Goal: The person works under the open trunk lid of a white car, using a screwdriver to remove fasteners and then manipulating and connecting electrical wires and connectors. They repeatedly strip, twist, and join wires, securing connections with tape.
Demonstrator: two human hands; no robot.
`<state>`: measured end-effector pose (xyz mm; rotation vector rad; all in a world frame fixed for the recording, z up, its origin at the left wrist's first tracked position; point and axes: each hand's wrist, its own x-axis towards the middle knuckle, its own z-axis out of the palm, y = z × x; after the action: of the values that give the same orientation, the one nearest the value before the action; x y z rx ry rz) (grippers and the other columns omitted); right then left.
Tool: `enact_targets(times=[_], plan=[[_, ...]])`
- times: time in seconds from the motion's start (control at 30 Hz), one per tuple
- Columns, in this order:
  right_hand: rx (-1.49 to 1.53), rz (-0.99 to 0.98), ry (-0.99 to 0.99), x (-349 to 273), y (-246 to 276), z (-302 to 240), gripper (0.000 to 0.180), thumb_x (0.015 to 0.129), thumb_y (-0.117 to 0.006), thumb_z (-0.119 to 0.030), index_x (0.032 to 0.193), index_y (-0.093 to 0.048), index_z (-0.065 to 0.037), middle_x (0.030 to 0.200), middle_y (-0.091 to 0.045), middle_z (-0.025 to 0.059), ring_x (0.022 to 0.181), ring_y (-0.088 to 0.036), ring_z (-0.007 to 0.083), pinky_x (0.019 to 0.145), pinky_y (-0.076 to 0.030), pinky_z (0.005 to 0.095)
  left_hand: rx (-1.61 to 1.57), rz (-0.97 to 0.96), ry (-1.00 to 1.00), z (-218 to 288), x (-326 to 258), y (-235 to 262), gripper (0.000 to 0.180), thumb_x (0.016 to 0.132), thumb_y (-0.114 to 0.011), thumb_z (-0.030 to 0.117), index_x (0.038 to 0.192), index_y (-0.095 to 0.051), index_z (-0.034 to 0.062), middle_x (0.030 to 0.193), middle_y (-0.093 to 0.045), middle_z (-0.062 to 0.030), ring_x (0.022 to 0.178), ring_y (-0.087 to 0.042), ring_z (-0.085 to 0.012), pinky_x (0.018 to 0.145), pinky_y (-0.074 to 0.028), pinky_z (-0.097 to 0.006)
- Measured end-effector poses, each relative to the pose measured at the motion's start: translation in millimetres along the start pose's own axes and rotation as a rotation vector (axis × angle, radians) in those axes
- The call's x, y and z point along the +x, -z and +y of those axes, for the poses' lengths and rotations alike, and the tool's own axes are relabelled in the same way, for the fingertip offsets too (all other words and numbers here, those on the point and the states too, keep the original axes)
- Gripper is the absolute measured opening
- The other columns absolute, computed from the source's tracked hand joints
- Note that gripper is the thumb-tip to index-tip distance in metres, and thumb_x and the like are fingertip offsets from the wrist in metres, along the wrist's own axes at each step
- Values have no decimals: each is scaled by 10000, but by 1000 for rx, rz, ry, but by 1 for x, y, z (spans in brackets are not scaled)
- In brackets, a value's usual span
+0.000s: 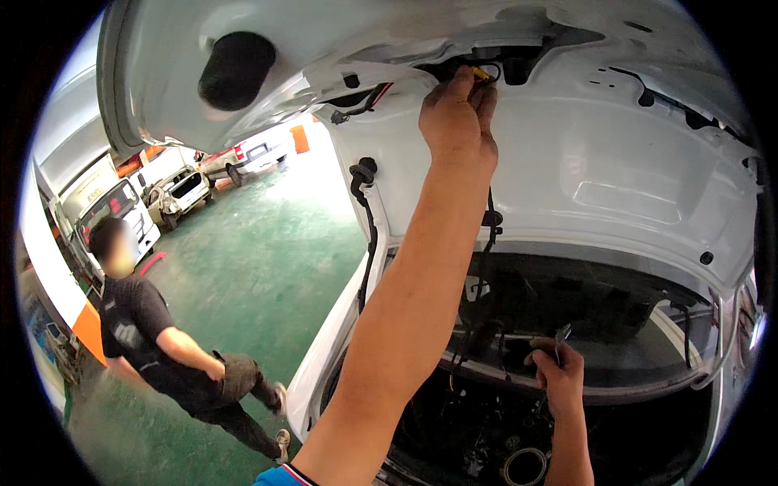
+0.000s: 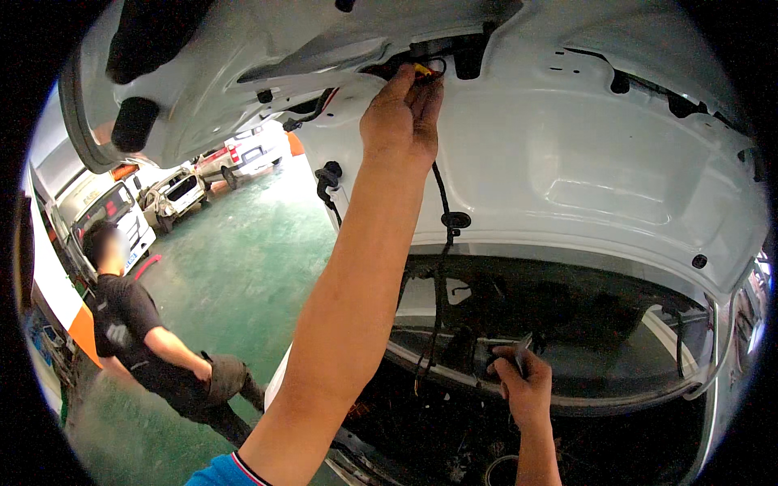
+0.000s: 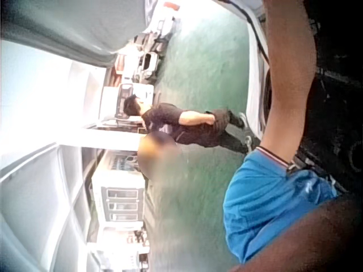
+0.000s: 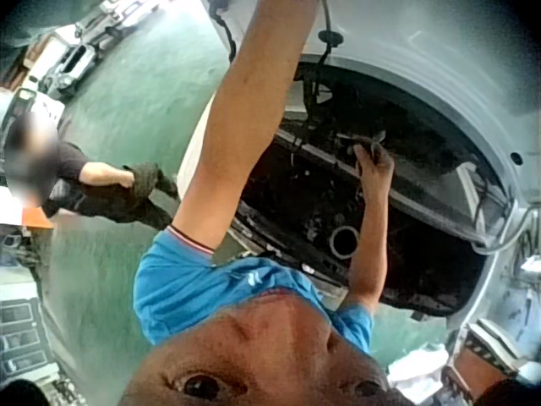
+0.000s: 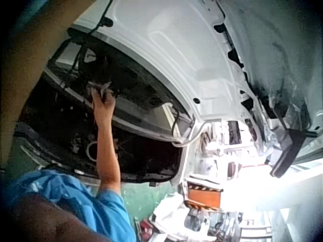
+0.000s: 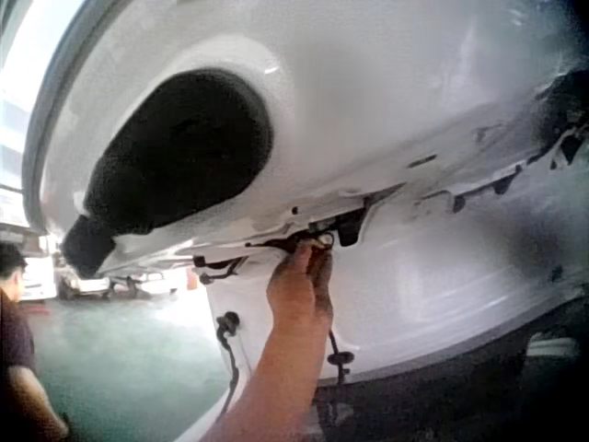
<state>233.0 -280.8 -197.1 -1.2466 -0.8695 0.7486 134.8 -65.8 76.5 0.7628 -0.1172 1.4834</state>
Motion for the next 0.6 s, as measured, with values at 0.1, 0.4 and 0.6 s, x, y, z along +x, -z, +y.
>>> enact_targets(times=[0.1, 0.4, 0.6], plan=[[9, 29, -31, -2, 5, 2, 193, 899, -643, -59, 1060, -682, 40, 809, -702, 139, 508, -484, 83, 453, -372, 249, -55, -28, -51, -5, -2, -1, 225, 1001, -579, 109, 1189, -549, -11, 1077, -622, -128, 1058, -630, -254, 982, -561, -376], [29, 52, -59, -4, 16, 17, 183, 899, -638, -52, 1046, -682, 46, 785, -697, 134, 511, -492, 88, 453, -380, 254, -309, -26, 87, 0, -4, 6, 193, 1014, -553, 115, 1164, -566, -7, 1111, -635, -144, 1052, -646, -252, 859, -598, -320], [35, 61, -82, -6, 16, 21, 178, 899, -645, -60, 1044, -682, 35, 782, -696, 122, 517, -493, 87, 454, -380, 255, -193, -89, 102, 8, 4, 13, 229, 1026, -519, 151, 1176, -542, -21, 1125, -621, -152, 1044, -650, -254, 871, -588, -303]])
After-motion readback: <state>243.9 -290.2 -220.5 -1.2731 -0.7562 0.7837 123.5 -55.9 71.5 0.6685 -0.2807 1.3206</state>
